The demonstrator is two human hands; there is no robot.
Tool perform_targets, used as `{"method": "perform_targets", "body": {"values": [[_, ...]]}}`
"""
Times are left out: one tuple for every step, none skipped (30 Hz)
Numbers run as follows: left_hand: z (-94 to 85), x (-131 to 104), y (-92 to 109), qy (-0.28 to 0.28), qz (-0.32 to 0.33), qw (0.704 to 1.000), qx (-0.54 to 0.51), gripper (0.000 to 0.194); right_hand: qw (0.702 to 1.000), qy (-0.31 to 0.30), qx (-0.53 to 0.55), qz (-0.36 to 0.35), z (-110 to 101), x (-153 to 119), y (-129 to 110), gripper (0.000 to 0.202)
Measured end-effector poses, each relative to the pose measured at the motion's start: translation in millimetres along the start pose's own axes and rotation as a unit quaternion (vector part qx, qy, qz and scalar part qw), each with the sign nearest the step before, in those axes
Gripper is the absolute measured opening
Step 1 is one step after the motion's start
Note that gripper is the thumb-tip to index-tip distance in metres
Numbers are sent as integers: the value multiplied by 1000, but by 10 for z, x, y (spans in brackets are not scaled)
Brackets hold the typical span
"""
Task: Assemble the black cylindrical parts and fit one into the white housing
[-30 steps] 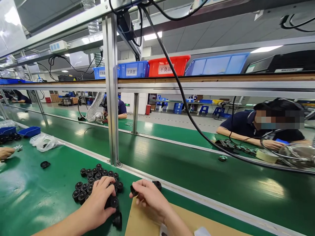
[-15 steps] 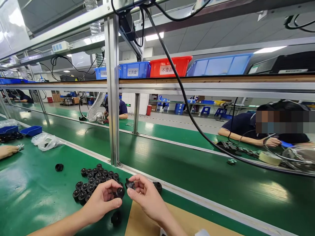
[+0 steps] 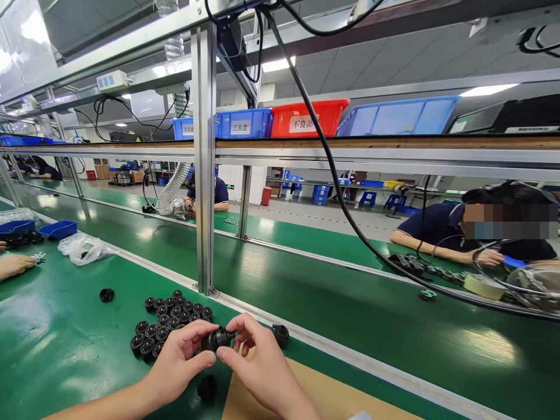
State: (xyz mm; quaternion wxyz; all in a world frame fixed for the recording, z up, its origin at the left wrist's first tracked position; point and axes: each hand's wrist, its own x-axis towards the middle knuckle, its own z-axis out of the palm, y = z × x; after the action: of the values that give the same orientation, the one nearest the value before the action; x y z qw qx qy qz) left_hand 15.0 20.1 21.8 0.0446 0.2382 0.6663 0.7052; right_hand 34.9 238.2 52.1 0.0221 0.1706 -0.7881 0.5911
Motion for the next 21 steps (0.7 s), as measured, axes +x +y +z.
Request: {"method": "perform_targets", "body": {"values": [[-4,-2,-10,-1,9,1000,5,39,1000,2,-6,-3,4,1,-1,24],[-8,-3,-22,-2,17,1000,10,37,1000,3,-12,-6,8,2,-1,23],[-12,-5,-35,-3,22,1000,14,37,1000,4,-19,-8,12,2,0,22],[-15,-5,-49,-2,27,999,18,36,1000,5,-24,-9,14,2,1,21],[-17,-6,-63,0,30,999,23,36,999,7,-29,-11,16,1,1,20],[-18,-5,-75,3,32,999,28,37,999,7,-34,-14,18,-1,0,19],[-19,-5,-86,6,32,999,32,38,999,8,-38,-16,19,-3,0,18],[-19,-5,-94,10,31,999,34,38,999,7,-44,-20,20,-6,-1,17],[-19,-6,-100,14,31,999,35,39,998,8,-50,-23,21,-9,-1,16],[-20,-8,-105,17,31,999,34,39,998,9,-57,-25,23,-13,-1,15],[-21,-12,-108,19,31,999,33,38,998,10,-64,-26,24,-17,1,14],[-22,-16,-111,21,32,999,33,38,997,12,-73,-28,26,-21,3,14],[-24,-21,-114,23,32,999,35,38,996,14,-82,-30,29,-25,6,14],[-26,-25,-116,26,32,998,37,39,995,16,-91,-34,30,-28,11,13],[-29,-30,-118,29,31,998,40,39,994,17,-100,-41,31,-30,17,13],[-31,-33,-120,31,28,998,43,39,993,18,-108,-51,31,-33,24,13],[-33,-34,-122,33,26,998,45,40,991,19,-115,-63,28,-36,31,14],[-35,-34,-123,34,23,998,47,40,989,18,-123,-76,22,-39,39,14],[-36,-34,-125,34,20,998,50,41,987,15,-130,-88,13,-43,46,14],[-37,-33,-126,34,18,998,53,41,985,10,-136,-101,2,-47,52,14],[-37,-33,-129,34,16,998,54,41,984,3,-141,-111,-11,-52,57,14]]}}
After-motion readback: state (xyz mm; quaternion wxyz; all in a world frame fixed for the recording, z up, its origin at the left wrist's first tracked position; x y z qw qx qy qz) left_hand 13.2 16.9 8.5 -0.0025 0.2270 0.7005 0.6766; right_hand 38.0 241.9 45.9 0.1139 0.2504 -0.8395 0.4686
